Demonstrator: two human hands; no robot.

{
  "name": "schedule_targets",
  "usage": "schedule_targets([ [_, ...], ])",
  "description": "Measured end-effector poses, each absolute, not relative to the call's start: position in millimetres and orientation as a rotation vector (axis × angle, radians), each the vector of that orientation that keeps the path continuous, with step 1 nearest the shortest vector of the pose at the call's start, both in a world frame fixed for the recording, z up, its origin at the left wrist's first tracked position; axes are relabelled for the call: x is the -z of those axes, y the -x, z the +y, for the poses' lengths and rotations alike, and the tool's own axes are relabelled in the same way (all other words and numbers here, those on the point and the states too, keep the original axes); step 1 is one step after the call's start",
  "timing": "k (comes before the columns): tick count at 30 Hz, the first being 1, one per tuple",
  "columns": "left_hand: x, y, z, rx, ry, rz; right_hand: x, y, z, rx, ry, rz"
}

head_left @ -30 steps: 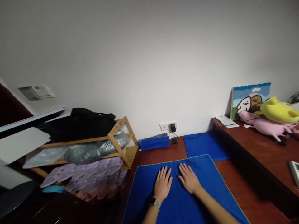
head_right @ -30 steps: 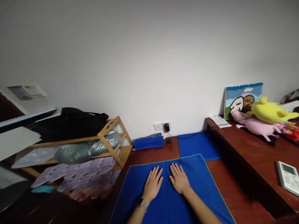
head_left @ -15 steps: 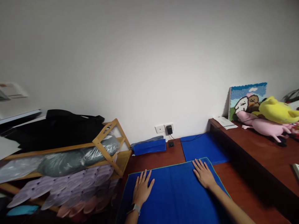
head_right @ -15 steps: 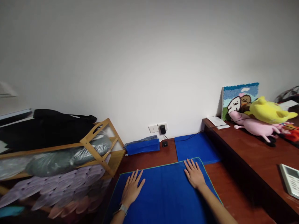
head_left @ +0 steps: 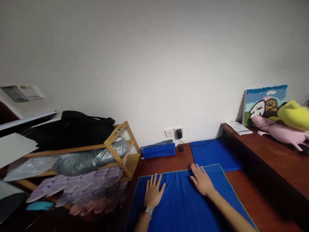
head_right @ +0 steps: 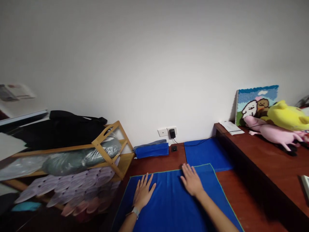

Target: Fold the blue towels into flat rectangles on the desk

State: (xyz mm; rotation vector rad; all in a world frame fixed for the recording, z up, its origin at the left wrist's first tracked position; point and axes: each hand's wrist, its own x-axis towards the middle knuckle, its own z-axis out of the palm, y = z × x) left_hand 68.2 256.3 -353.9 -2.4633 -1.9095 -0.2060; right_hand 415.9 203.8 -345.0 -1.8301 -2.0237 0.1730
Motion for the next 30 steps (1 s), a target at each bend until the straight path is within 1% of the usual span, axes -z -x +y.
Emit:
schedule_targets([
  [3,355.7,-68.4,256.6,0.212,2.452,-1.887,348.5,-362.5,211.6,-0.239,1.656,-2.223],
  [6,357.1,-66.7,258.5,0.234,2.448,-1.875,355.1,-357.9,215.5,-0.269,1.735,-2.239],
  [8,356.9,-66.3,259.3,0.236,2.453,-1.880,360.6,-380.8,214.7,-0.236,1.814,-2.201],
  [13,353.6,-67.7,258.2,0.228,2.467,-1.913,374.1,-473.7,203.4,-0.078,1.980,-2.072],
  [16,353.2,-68.1,257.3,0.228,2.467,-1.924,378.7,-521.1,196.4,-0.049,2.129,-1.953],
  [21,353.1,-68.8,257.9,0.202,2.479,-1.950,384.1,-560.0,190.9,-0.043,2.175,-1.855],
  [26,346.0,-54.0,263.0,0.181,2.525,-1.928,386.0,-554.2,191.9,0.037,2.057,-1.813],
  [30,343.3,-23.6,270.8,0.217,2.431,-1.913,376.4,-508.4,196.8,0.031,1.887,-1.931],
])
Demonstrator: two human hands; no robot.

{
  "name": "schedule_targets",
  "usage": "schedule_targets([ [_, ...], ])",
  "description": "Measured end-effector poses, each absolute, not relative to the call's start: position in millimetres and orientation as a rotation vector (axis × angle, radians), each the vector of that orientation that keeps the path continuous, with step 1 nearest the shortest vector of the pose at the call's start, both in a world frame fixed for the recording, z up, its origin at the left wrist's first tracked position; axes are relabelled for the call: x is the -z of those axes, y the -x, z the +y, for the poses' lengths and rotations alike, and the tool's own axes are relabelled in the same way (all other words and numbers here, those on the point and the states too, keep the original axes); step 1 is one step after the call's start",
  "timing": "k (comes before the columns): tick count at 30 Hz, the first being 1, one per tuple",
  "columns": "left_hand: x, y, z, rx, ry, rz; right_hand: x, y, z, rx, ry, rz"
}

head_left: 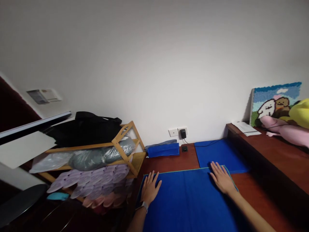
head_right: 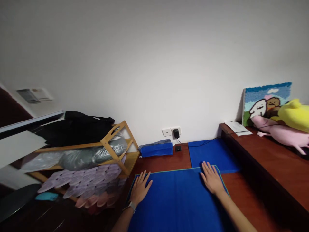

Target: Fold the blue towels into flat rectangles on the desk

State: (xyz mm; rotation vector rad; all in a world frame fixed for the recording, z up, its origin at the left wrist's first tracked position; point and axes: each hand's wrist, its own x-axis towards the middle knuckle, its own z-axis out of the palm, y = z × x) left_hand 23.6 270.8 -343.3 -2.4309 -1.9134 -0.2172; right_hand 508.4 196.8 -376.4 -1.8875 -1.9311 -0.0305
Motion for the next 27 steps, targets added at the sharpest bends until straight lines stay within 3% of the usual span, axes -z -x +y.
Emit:
schedule_targets([
  [7,354.0,3.5,277.1,0.177,2.420,-1.980,363.3,-374.8,215.3,-0.119,1.531,-2.264],
  [11,356.6,0.4,275.7,0.194,2.387,-1.970,367.5,-353.4,224.0,-0.180,1.562,-2.342],
  [27,360.4,-1.4,276.9,0.274,2.382,-1.963,379.3,-550.1,204.4,-0.041,2.231,-1.922],
])
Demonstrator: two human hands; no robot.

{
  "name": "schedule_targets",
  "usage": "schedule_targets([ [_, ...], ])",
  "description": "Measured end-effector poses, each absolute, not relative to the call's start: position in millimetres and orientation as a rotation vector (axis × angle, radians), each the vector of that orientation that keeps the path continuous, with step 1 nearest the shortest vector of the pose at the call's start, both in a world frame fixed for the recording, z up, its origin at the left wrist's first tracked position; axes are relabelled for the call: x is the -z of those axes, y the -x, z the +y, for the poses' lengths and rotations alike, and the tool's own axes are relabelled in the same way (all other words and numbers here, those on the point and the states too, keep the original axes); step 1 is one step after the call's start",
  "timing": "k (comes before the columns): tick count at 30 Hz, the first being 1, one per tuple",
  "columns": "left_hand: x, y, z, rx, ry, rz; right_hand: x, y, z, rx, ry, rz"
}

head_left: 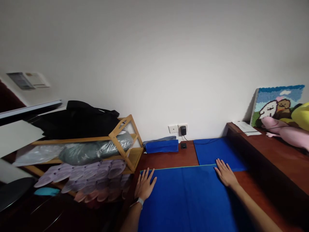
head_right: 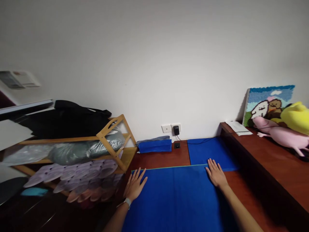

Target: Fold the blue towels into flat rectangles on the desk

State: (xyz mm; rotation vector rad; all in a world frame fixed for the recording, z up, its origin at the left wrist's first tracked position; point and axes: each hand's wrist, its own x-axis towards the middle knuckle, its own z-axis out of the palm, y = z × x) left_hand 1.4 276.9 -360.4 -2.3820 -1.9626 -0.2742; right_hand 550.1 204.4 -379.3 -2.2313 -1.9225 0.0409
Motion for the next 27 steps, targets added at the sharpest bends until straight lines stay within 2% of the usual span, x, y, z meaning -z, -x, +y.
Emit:
schedule_targets([
  [5,359.9,-1.8,277.6,0.259,2.385,-1.973,366.4,-470.4,189.0,0.052,1.959,-1.976],
  [8,359.5,-2.5,278.0,0.238,2.379,-1.974,367.6,-399.0,173.8,-0.049,1.685,-2.164],
  [11,358.6,-2.7,278.4,0.214,2.364,-1.965,374.4,-365.4,164.5,-0.104,1.627,-2.213],
  [14,358.4,-2.3,279.2,0.203,2.362,-1.957,380.6,-387.3,158.6,-0.118,1.772,-2.143],
  [23,364.7,-3.1,281.1,0.291,2.351,-1.938,410.4,-555.6,107.7,-0.082,2.240,-1.860],
  [27,365.6,-2.8,281.6,0.293,2.350,-1.934,409.4,-575.1,97.5,-0.053,2.292,-1.818],
])
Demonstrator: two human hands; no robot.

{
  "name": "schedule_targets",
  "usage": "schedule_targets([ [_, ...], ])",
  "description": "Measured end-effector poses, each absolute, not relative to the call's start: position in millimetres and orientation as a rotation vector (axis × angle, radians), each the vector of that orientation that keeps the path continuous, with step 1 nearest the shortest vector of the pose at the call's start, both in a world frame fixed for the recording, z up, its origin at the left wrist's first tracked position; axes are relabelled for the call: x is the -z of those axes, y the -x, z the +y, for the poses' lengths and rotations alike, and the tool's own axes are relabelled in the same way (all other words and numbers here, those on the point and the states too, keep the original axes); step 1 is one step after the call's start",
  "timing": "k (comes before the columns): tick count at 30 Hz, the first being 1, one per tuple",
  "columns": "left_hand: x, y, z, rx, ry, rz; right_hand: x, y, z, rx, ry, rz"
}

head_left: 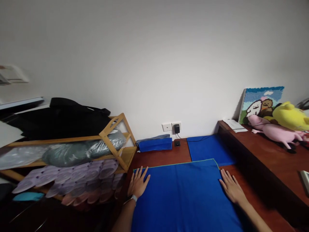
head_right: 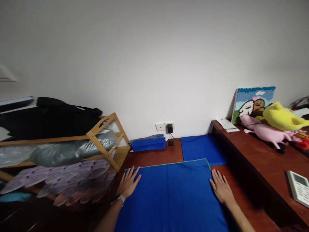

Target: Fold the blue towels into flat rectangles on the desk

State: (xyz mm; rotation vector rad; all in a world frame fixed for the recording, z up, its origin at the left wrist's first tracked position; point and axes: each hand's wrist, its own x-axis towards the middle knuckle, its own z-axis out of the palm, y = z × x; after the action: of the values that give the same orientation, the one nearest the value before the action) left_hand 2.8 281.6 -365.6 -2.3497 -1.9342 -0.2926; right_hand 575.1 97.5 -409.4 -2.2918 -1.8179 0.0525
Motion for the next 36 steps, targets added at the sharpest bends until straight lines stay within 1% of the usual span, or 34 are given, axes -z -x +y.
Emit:
schedule_targets([
  [3,358.8,-4.0,281.1,0.317,2.340,-1.915,395.4,-544.1,96.2,0.009,2.213,-1.822],
  [7,341.9,-16.7,264.6,0.438,2.329,-1.850,376.8,-458.4,98.1,-0.024,1.997,-1.937],
  [11,334.5,-46.5,210.8,0.448,2.481,-1.735,367.4,-376.9,104.7,-0.105,1.791,-2.066],
  [14,339.6,-63.5,159.7,0.374,2.645,-1.645,365.0,-346.6,108.0,-0.162,1.768,-2.102],
  [16,344.3,-63.3,133.9,0.312,2.696,-1.640,365.9,-344.2,106.8,-0.200,1.805,-2.109],
  [19,349.1,-43.5,114.6,0.249,2.639,-1.774,372.1,-366.6,98.7,-0.209,1.893,-2.074],
  [25,354.1,21.6,103.4,0.215,2.458,-1.965,396.3,-483.3,66.7,-0.094,2.156,-1.876],
  [29,356.9,43.5,95.1,0.209,2.412,-2.005,396.3,-535.6,50.2,-0.081,2.369,-1.707],
  [32,358.6,45.4,92.7,0.245,2.409,-1.978,380.4,-507.9,47.8,0.001,2.311,-1.722],
  [36,359.8,43.1,93.8,0.252,2.404,-1.961,356.6,-398.9,49.7,-0.053,1.990,-1.951],
])
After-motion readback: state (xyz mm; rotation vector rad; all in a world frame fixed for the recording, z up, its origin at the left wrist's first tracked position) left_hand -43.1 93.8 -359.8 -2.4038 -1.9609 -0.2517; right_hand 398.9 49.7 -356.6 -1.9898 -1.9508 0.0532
